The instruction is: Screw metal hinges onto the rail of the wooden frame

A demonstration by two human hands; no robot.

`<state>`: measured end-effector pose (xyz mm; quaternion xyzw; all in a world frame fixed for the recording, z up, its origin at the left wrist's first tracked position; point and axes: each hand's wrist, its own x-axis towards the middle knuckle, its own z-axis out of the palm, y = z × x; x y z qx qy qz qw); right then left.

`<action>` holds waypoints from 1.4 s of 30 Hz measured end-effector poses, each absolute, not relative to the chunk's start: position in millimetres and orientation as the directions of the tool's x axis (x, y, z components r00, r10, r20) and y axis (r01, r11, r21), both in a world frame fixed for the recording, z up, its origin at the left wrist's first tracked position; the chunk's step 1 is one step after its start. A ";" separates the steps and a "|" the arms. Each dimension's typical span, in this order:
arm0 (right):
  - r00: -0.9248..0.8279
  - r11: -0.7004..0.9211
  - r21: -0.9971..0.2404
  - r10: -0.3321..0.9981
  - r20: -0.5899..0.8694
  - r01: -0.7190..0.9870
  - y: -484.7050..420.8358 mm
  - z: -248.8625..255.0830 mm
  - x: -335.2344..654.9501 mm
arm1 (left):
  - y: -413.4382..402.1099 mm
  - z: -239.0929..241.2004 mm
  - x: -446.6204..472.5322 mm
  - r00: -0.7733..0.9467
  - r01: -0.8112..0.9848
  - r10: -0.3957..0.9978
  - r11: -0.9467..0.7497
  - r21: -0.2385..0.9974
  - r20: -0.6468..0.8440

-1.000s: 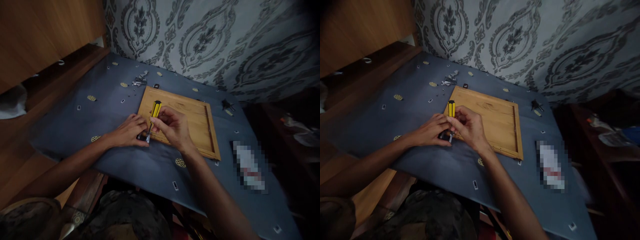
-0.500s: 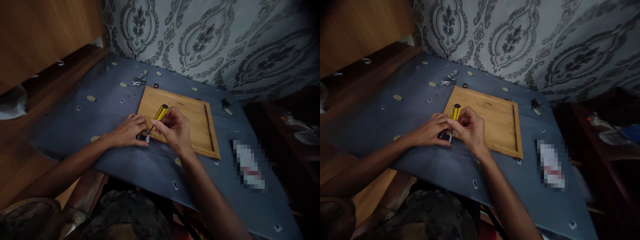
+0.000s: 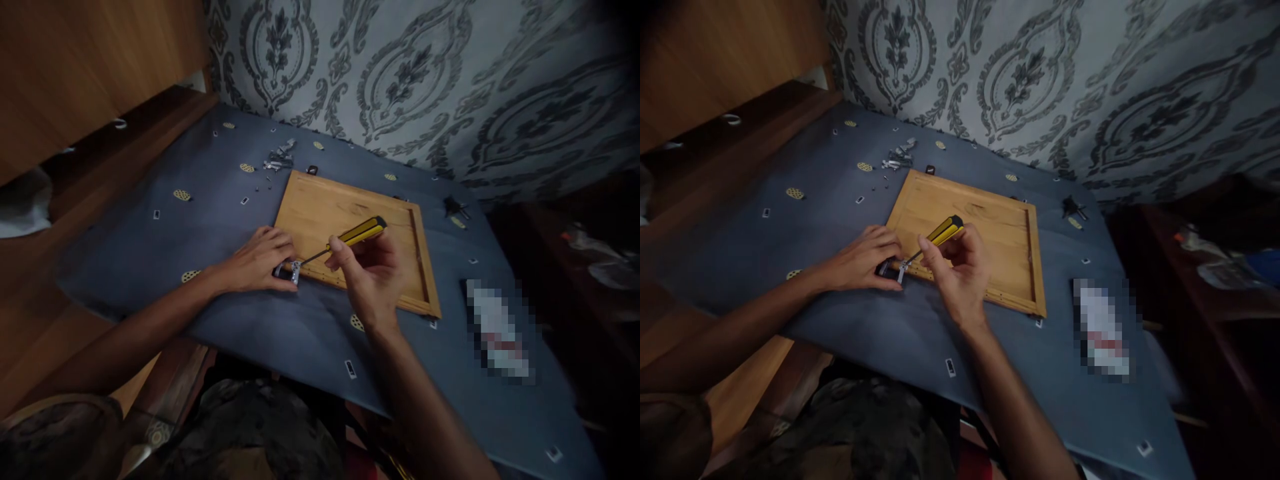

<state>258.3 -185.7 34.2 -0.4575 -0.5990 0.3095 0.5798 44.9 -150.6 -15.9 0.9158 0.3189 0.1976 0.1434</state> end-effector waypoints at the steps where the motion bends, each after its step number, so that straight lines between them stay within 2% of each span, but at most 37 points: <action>1: 0.077 0.379 -0.908 0.915 0.397 0.176 -185.2 31.0 258.6 | -150.7 -15.9 44.9 0.720 0.529 0.640 -0.757 0.383 0.270; 10: 0.079 0.373 -0.919 0.920 0.384 0.130 -183.4 17.8 255.2 | -151.2 -14.7 44.3 0.720 0.525 0.638 -0.758 0.387 0.274; 21: 0.060 0.381 -0.910 0.917 0.394 0.164 -181.6 14.8 258.4 | -151.8 -12.8 44.9 0.724 0.522 0.634 -0.761 0.385 0.273; 27: -0.113 0.317 -0.934 0.947 0.302 0.162 -180.5 27.9 264.9 | -151.0 -15.4 45.0 0.720 0.535 0.642 -0.755 0.379 0.263; 32: -0.300 0.356 -0.921 0.906 0.299 0.159 -178.3 35.6 273.9 | -150.8 -16.6 45.5 0.720 0.529 0.640 -0.756 0.386 0.268; 34: -0.282 0.380 -0.905 0.905 0.319 0.194 -177.5 33.7 273.4 | -150.7 -16.9 45.3 0.721 0.525 0.636 -0.760 0.383 0.273; 39: -0.113 0.409 -0.837 0.911 0.396 0.364 -178.8 23.2 262.2 | -150.3 -17.6 44.7 0.716 0.524 0.635 -0.763 0.378 0.289; 42: 0.011 0.407 -0.845 0.899 0.438 0.346 -182.4 19.6 257.4 | -150.5 -16.8 44.7 0.717 0.518 0.631 -0.766 0.380 0.295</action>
